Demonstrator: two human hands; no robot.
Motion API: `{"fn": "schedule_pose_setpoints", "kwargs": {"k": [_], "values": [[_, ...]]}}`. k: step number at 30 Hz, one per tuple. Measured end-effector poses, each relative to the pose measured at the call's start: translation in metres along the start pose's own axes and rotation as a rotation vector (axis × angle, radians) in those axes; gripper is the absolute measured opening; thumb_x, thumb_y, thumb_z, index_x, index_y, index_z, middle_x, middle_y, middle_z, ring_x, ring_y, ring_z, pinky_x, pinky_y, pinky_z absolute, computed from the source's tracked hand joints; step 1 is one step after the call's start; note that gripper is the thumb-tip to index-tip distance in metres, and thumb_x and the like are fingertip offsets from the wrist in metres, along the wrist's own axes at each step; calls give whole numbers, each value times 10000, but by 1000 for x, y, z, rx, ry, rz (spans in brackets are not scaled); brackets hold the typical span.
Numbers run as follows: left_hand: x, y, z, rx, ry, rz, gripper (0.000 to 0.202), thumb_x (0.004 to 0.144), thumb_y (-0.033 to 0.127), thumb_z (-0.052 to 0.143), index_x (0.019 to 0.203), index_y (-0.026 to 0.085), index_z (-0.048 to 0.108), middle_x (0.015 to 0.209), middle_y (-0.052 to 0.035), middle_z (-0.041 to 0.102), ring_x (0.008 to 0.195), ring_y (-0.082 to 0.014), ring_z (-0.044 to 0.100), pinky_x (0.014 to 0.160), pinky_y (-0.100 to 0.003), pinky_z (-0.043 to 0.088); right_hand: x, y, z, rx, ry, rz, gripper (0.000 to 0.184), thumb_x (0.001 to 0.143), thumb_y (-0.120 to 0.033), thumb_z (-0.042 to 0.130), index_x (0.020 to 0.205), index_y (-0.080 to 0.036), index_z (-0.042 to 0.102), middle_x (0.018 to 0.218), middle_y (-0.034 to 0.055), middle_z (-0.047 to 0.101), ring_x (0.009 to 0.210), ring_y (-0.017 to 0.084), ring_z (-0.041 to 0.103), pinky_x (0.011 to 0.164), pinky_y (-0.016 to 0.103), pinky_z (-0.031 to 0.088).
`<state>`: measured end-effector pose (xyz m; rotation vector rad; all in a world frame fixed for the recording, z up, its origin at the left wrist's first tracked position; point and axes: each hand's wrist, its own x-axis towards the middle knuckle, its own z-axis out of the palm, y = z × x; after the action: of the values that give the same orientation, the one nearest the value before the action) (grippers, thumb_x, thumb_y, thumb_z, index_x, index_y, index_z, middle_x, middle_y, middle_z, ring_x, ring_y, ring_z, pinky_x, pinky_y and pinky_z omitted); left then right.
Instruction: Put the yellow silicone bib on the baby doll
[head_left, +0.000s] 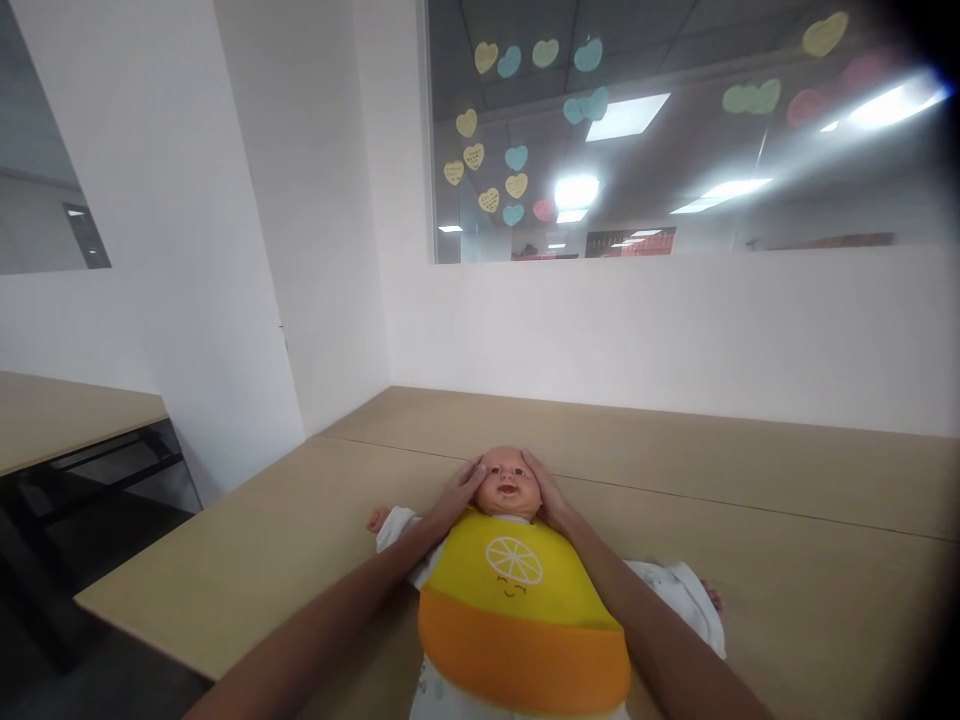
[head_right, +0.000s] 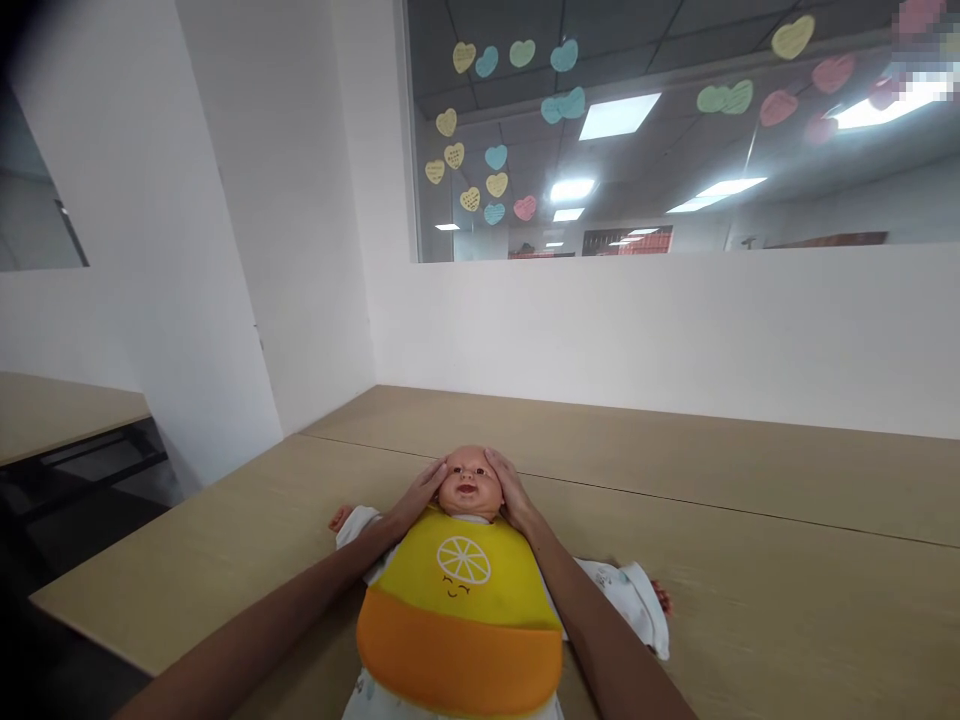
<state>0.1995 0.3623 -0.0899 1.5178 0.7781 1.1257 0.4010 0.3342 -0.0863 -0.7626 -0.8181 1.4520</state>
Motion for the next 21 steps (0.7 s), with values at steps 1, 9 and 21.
{"fn": "schedule_pose_setpoints", "kwargs": {"k": [1,9,21], "values": [[0,-2,-2,10,14,-6,728,826,663,735,1392,211,659,1607,-126,491,1543,-352,373,1332,-497,177,1,0,-1,-4,-8,7,581,797,-605,763,1146,-143,725,1143,129,745,1164,270,694,1082,444,550],[-1,3,-5,65,24,-18,741,783,699,737,1336,208,697,1557,-121,554,1515,-357,417,1319,-485,233,-3,-4,6,33,-66,10,595,821,-629,732,1154,-136,716,1204,139,730,1172,270,690,1057,432,563],[7,-7,-9,-3,-45,14,699,822,669,736,1334,194,691,1533,-130,580,1439,-346,508,1254,-518,347,10,-2,2,-31,186,-275,529,666,-569,856,995,-182,710,1068,50,737,1012,205,679,920,317,572]]}}
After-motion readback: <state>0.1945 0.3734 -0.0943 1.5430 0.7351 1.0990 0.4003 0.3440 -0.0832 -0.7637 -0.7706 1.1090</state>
